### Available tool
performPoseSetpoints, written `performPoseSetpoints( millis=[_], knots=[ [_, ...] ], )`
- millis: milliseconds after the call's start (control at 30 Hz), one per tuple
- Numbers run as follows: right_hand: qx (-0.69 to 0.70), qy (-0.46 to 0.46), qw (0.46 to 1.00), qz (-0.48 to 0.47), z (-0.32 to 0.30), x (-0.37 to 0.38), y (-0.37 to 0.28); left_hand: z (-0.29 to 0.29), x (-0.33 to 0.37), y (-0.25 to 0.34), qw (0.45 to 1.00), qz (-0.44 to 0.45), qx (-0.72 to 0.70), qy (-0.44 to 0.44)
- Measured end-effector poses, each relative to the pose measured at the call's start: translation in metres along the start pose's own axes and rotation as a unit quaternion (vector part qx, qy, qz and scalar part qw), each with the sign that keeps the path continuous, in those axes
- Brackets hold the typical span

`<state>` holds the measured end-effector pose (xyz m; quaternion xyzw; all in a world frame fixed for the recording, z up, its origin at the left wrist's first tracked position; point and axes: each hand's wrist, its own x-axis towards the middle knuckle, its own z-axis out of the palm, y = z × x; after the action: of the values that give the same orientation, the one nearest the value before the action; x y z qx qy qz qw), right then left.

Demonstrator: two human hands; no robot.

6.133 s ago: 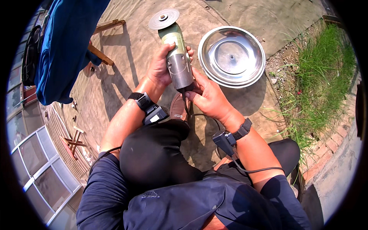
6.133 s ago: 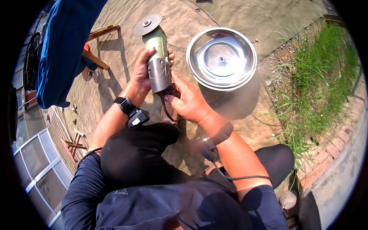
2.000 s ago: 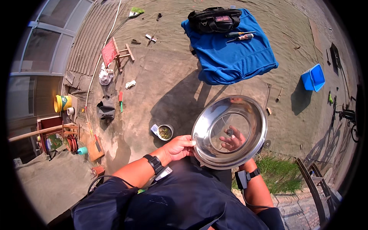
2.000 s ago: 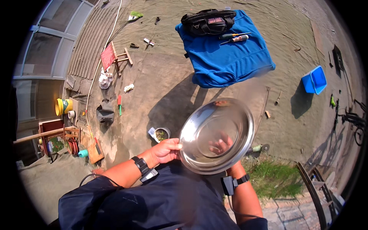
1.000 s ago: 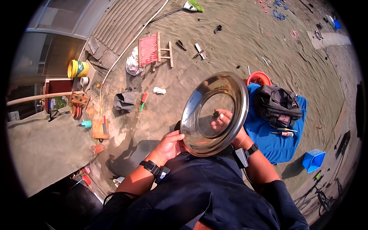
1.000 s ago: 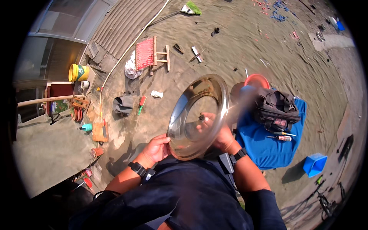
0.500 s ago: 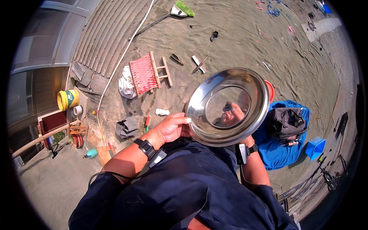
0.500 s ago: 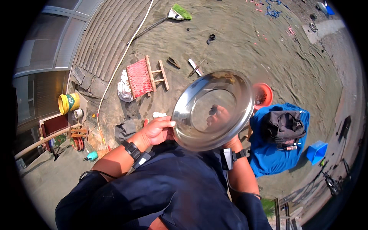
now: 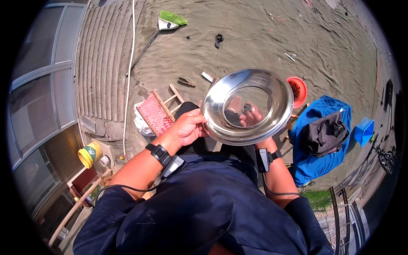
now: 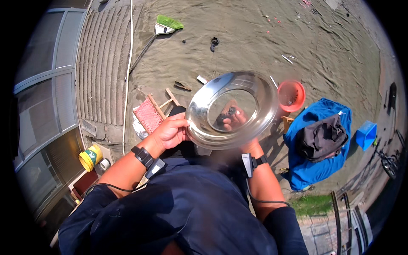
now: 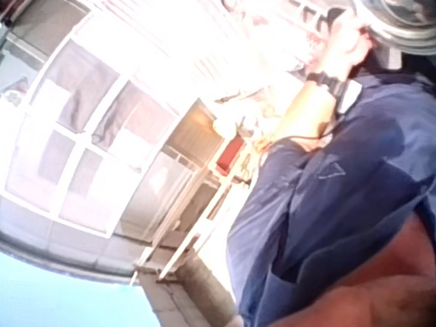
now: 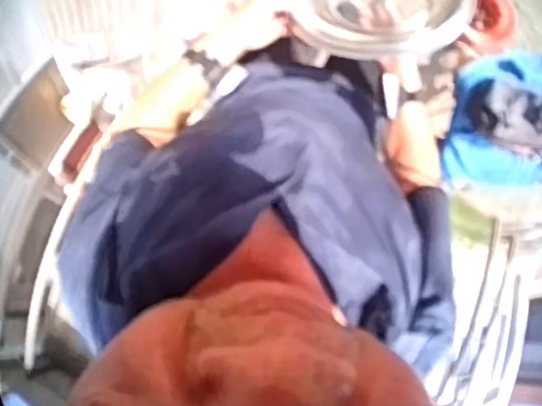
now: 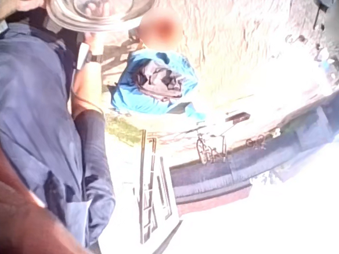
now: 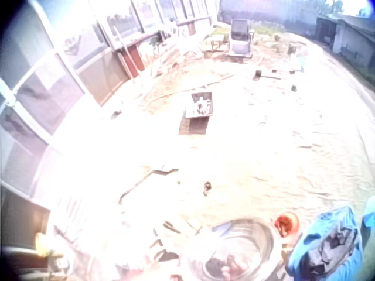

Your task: The person repairs a metal pot lid by first using pliers to tighten or adjust the handle attachment on a transparent lid and then using an angle grinder to smooth the edges of a metal basin.

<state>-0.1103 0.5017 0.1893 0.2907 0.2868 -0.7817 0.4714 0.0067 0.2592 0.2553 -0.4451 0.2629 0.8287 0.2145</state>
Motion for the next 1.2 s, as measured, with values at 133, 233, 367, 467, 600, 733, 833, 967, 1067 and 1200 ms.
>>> performPoseSetpoints(
  millis=[133, 233, 367, 467, 600, 733, 833, 967, 1067, 1200],
  knots=[
    [0.016, 0.016, 0.999, -0.034, 0.029, 0.026, -0.008, 0.006, 0.021, 0.059, 0.998, -0.011, 0.062, -0.024],
    [0.017, 0.032, 0.997, -0.064, 0.039, 0.059, -0.007, 0.004, 0.042, 0.105, 0.993, -0.037, 0.103, -0.039],
    [0.1, 0.02, 0.989, -0.11, 0.042, 0.107, 0.012, -0.017, 0.086, 0.161, 0.981, -0.08, 0.16, -0.082],
    [0.142, 0.063, 0.98, -0.121, 0.051, 0.14, 0.035, -0.035, 0.125, 0.198, 0.962, -0.115, 0.225, -0.099],
    [0.166, 0.073, 0.972, -0.152, 0.056, 0.195, 0.073, -0.072, 0.173, 0.232, 0.945, -0.163, 0.266, -0.096],
    [0.197, 0.109, 0.964, -0.139, 0.036, 0.255, 0.108, -0.113, 0.214, 0.238, 0.938, -0.166, 0.294, -0.079],
    [0.206, 0.07, 0.968, -0.122, 0.0, 0.296, 0.126, -0.143, 0.248, 0.225, 0.944, -0.155, 0.284, -0.062],
    [0.233, 0.01, 0.967, -0.107, -0.045, 0.345, 0.146, -0.18, 0.292, 0.209, 0.936, -0.139, 0.316, -0.072],
    [0.301, -0.098, 0.94, -0.129, -0.077, 0.367, 0.161, -0.192, 0.319, 0.196, 0.928, -0.127, 0.346, -0.058],
    [0.319, -0.122, 0.926, -0.161, -0.106, 0.398, 0.175, -0.178, 0.332, 0.184, 0.922, -0.099, 0.373, -0.019]
  ],
)
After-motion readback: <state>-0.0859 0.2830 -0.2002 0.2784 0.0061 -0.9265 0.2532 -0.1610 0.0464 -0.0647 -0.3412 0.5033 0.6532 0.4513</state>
